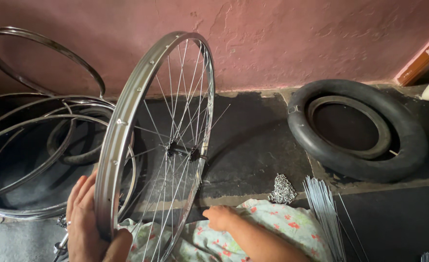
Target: The person inserts bicycle spokes into the hub and rim, threading them through holes and securing them with nuts. They rotate the wheel to access different sections and continue adding spokes one by one.
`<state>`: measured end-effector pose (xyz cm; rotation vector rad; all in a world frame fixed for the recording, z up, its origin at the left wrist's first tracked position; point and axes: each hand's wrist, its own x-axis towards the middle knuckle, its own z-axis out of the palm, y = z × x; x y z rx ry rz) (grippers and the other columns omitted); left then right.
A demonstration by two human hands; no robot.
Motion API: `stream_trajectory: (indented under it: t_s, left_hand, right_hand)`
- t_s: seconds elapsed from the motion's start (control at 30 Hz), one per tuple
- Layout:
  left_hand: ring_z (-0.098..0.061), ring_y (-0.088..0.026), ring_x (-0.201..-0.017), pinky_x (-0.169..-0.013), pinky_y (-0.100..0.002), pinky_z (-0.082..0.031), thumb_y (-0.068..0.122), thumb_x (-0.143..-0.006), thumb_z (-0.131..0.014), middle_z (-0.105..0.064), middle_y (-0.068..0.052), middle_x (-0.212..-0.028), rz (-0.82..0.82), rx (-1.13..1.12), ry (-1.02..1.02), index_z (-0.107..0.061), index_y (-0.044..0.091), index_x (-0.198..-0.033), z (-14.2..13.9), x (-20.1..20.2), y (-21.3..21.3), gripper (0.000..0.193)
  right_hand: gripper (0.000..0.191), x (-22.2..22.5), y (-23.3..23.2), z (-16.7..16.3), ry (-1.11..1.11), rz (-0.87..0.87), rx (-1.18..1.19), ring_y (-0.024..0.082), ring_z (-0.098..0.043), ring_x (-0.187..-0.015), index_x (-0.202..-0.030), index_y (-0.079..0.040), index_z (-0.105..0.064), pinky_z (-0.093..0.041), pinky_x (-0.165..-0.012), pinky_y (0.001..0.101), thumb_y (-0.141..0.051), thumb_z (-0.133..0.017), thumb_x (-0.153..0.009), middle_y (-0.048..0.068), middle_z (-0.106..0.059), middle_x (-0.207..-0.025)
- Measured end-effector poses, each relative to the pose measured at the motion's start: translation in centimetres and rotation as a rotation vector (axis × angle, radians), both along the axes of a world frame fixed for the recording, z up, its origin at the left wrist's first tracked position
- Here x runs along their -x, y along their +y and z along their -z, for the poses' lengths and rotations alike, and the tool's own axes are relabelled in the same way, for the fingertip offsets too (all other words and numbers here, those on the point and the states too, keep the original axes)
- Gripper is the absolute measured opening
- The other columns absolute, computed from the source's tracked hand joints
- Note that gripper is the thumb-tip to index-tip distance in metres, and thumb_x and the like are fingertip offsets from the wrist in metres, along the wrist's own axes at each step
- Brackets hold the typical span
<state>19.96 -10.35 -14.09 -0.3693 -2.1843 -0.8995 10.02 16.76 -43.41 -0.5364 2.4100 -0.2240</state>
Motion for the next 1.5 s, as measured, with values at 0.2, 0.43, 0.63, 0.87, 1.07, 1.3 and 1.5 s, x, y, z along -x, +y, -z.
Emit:
stream_trajectory:
  t_s: [0.2,0.43,0.63,0.87,1.07,1.3,1.5]
  left_hand:
    - [-0.05,-0.041,-0.144,-0.128,-0.055,-0.024,0.005,-0.049,-0.05,-0.059,-0.029,-0.135,-0.01,-0.013,-0.009,-0.05,-0.007,-0.121,-0.4,0.0,0.5,0.073]
    - [-0.039,-0.046,-0.146,-0.124,-0.054,-0.02,0.01,-0.049,-0.064,-0.051,-0.028,-0.146,0.035,-0.103,-0.064,-0.049,-0.005,-0.133,-1.0,-0.9,1.1,0.087]
    - [-0.03,-0.048,-0.152,-0.125,-0.054,-0.021,0.004,-0.061,-0.059,-0.044,-0.024,-0.154,0.023,-0.115,-0.089,-0.043,-0.004,-0.142,0.4,-1.8,0.2,0.083]
    - [-0.029,-0.047,-0.153,-0.126,-0.056,-0.019,0.002,-0.063,-0.059,-0.041,-0.023,-0.156,0.031,-0.083,-0.101,-0.041,-0.001,-0.144,0.4,-1.9,-0.2,0.083]
    - [-0.028,-0.046,-0.155,-0.126,-0.055,-0.022,0.002,-0.066,-0.059,-0.041,-0.022,-0.158,0.047,-0.138,-0.13,-0.042,0.001,-0.145,-0.1,-2.7,-0.4,0.081]
    - [-0.028,-0.046,-0.153,-0.124,-0.054,-0.023,0.002,-0.065,-0.06,-0.042,-0.022,-0.157,0.006,-0.147,-0.197,-0.046,0.002,-0.143,-1.9,-3.7,-0.6,0.079]
    - [-0.029,-0.047,-0.152,-0.125,-0.054,-0.023,0.002,-0.064,-0.059,-0.042,-0.023,-0.156,-0.005,-0.117,-0.16,-0.044,0.001,-0.144,-2.7,-4.1,-0.5,0.081]
  right_hand:
    - [0.032,0.1,-0.1,-0.2,0.005,-0.008,0.001,0.036,-0.061,-0.121,-0.119,-0.014,-0.065,-0.049,-0.099,0.0508,-0.017,-0.064,-0.088,0.013,-0.066,-0.125]
    - [0.035,0.7,0.4,1.4,0.006,-0.02,0.022,0.035,-0.06,-0.121,-0.121,-0.015,-0.064,-0.049,-0.099,0.0497,-0.022,-0.069,-0.087,0.012,-0.066,-0.125]
    - [0.048,1.1,-0.4,3.4,0.023,-0.021,0.034,0.032,-0.059,-0.125,-0.133,-0.02,-0.062,-0.048,-0.103,0.0459,-0.024,-0.071,-0.086,0.012,-0.064,-0.131]
    - [0.049,1.4,-0.1,5.4,0.028,0.004,0.056,0.033,-0.058,-0.126,-0.134,-0.019,-0.062,-0.047,-0.104,0.0461,-0.024,-0.071,-0.085,0.013,-0.064,-0.132]
    - [0.043,1.9,0.4,4.5,0.156,0.082,0.166,0.034,-0.062,-0.119,-0.127,-0.014,-0.066,-0.05,-0.101,0.0444,-0.026,-0.071,-0.086,0.014,-0.067,-0.126]
    - [0.035,2.8,2.5,0.1,0.366,0.467,0.493,0.027,-0.075,-0.094,-0.121,-0.013,-0.07,-0.058,-0.082,0.0374,-0.024,-0.07,-0.088,0.008,-0.078,-0.105]
    - [0.034,2.5,3.0,1.0,0.327,0.388,0.398,0.028,-0.073,-0.1,-0.12,-0.015,-0.072,-0.057,-0.087,0.0395,-0.025,-0.071,-0.087,0.008,-0.077,-0.106]
